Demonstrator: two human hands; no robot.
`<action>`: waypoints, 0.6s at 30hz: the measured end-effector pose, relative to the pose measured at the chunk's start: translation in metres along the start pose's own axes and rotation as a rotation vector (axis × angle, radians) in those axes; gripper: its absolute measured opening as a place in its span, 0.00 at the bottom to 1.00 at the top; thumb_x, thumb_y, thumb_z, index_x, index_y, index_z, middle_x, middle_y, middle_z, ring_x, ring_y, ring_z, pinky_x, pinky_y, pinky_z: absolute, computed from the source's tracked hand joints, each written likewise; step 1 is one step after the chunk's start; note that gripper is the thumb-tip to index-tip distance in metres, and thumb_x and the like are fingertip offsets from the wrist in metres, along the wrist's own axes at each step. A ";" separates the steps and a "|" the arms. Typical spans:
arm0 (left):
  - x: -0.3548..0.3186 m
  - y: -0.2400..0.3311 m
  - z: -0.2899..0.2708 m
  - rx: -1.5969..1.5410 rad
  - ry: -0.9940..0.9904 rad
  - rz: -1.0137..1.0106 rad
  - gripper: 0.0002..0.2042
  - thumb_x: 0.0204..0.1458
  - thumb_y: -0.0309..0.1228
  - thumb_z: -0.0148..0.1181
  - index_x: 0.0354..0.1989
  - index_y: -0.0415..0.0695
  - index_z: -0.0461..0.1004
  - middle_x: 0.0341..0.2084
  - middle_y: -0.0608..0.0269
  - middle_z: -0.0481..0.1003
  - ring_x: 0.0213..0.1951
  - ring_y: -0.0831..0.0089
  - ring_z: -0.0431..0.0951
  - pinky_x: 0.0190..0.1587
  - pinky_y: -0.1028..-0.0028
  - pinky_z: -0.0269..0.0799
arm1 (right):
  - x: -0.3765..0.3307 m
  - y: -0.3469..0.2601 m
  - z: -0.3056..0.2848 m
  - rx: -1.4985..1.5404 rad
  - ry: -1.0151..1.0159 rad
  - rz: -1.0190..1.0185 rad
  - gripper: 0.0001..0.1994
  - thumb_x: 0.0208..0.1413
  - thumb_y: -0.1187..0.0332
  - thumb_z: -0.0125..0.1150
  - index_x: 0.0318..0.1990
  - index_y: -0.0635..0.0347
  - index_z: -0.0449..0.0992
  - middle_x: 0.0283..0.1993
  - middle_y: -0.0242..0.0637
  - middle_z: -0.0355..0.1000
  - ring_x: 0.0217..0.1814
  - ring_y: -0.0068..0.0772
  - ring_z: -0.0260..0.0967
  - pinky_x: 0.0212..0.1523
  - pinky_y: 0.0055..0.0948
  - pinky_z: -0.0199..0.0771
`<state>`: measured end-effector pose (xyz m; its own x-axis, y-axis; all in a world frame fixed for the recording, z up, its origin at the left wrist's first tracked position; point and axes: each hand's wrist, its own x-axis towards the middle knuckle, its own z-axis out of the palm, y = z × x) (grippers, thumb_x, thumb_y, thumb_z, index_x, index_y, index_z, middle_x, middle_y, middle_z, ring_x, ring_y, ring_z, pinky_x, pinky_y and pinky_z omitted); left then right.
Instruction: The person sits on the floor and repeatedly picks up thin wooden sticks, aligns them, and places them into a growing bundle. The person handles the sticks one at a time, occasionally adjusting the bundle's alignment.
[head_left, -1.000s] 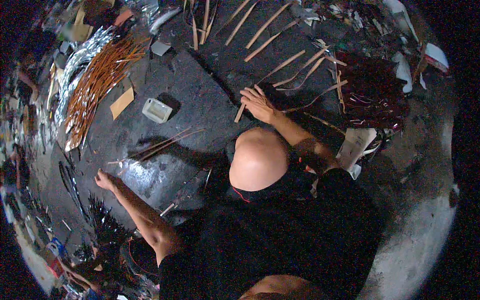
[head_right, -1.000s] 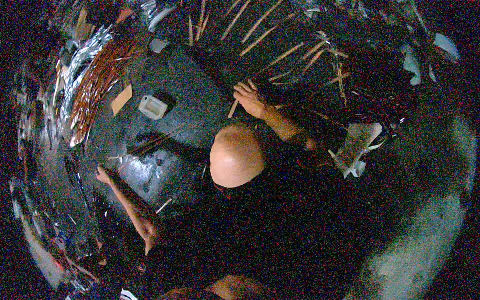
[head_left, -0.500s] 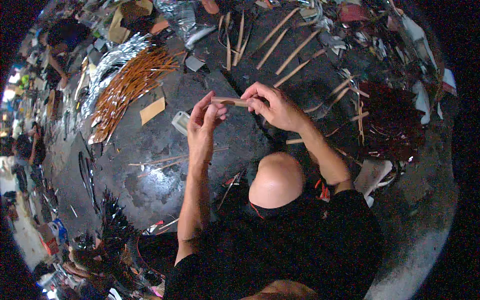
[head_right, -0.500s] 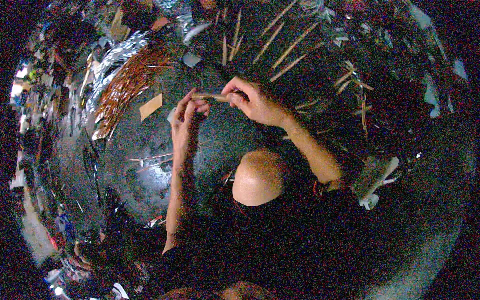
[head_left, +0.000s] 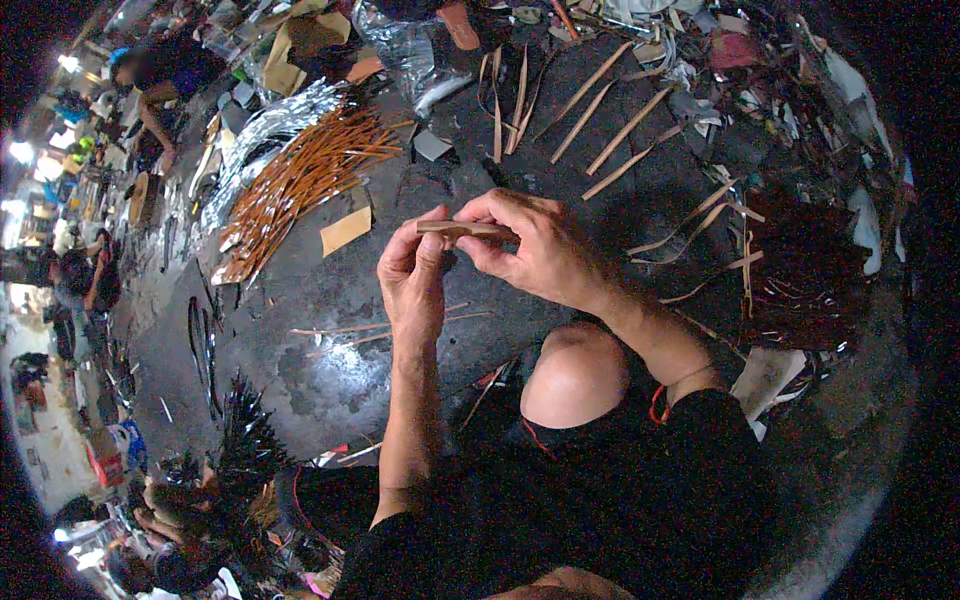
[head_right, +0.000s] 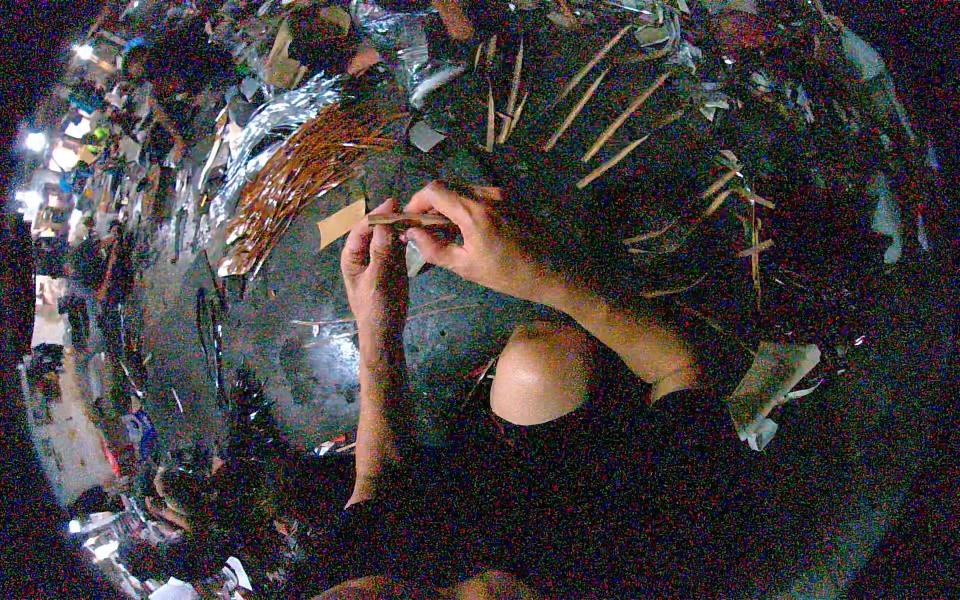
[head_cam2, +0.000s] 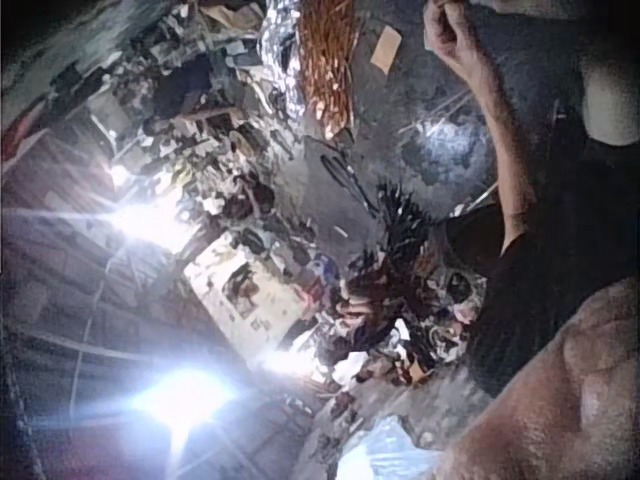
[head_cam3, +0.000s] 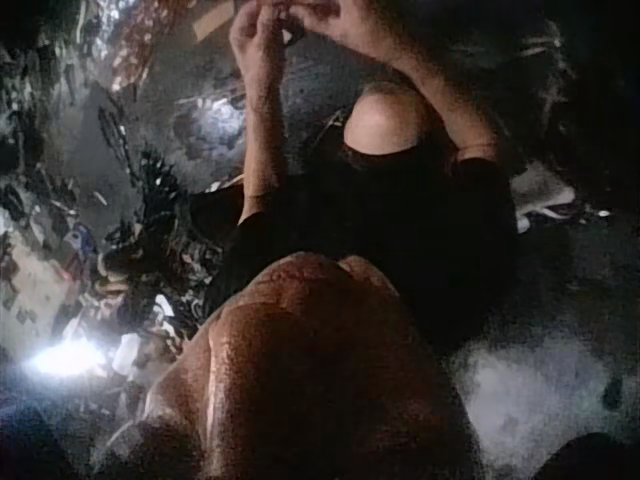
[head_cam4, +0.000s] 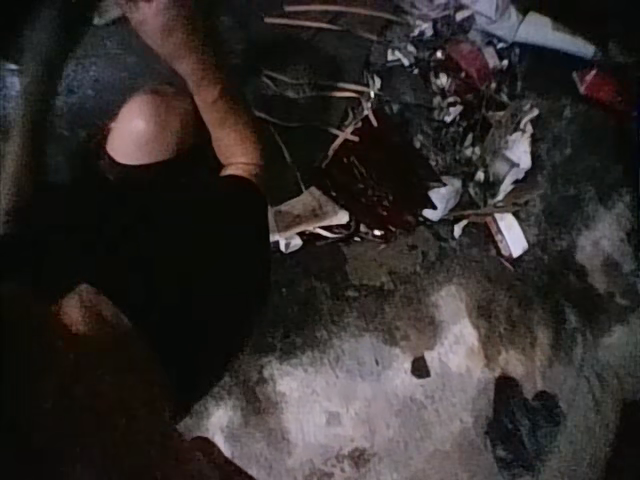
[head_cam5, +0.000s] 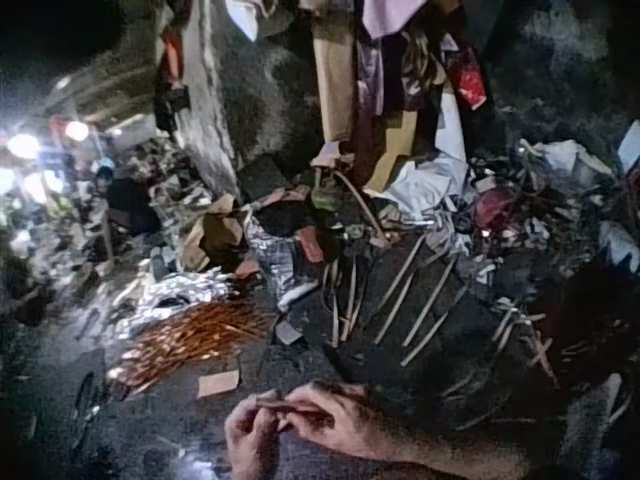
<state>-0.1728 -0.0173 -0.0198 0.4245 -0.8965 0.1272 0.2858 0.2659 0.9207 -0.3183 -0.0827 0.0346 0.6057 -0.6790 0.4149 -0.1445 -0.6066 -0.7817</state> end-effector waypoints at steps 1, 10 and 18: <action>0.000 0.003 0.000 0.055 0.002 0.028 0.12 0.57 0.34 0.56 0.43 0.38 0.74 0.39 0.62 0.73 0.41 0.77 0.71 0.46 0.76 0.65 | 0.000 0.000 0.005 0.022 0.019 0.003 0.10 0.48 0.73 0.63 0.37 0.63 0.71 0.33 0.40 0.74 0.35 0.33 0.75 0.35 0.29 0.74; -0.006 0.010 0.018 -0.413 0.081 0.086 0.10 0.59 0.38 0.50 0.41 0.45 0.68 0.38 0.61 0.73 0.42 0.68 0.74 0.47 0.70 0.70 | -0.003 -0.001 0.020 -0.072 0.104 -0.147 0.10 0.46 0.74 0.63 0.34 0.62 0.69 0.29 0.38 0.73 0.31 0.34 0.76 0.32 0.29 0.76; 0.002 0.021 -0.008 -0.474 0.297 0.085 0.08 0.59 0.37 0.51 0.41 0.48 0.68 0.34 0.66 0.73 0.39 0.73 0.74 0.43 0.74 0.71 | -0.016 0.007 0.018 -0.219 0.077 -0.229 0.10 0.41 0.77 0.64 0.32 0.60 0.69 0.28 0.36 0.72 0.29 0.35 0.75 0.28 0.29 0.74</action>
<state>-0.1592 -0.0102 -0.0031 0.6668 -0.7449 0.0212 0.5654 0.5243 0.6367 -0.3147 -0.0687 0.0147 0.5822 -0.5387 0.6090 -0.1812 -0.8161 -0.5488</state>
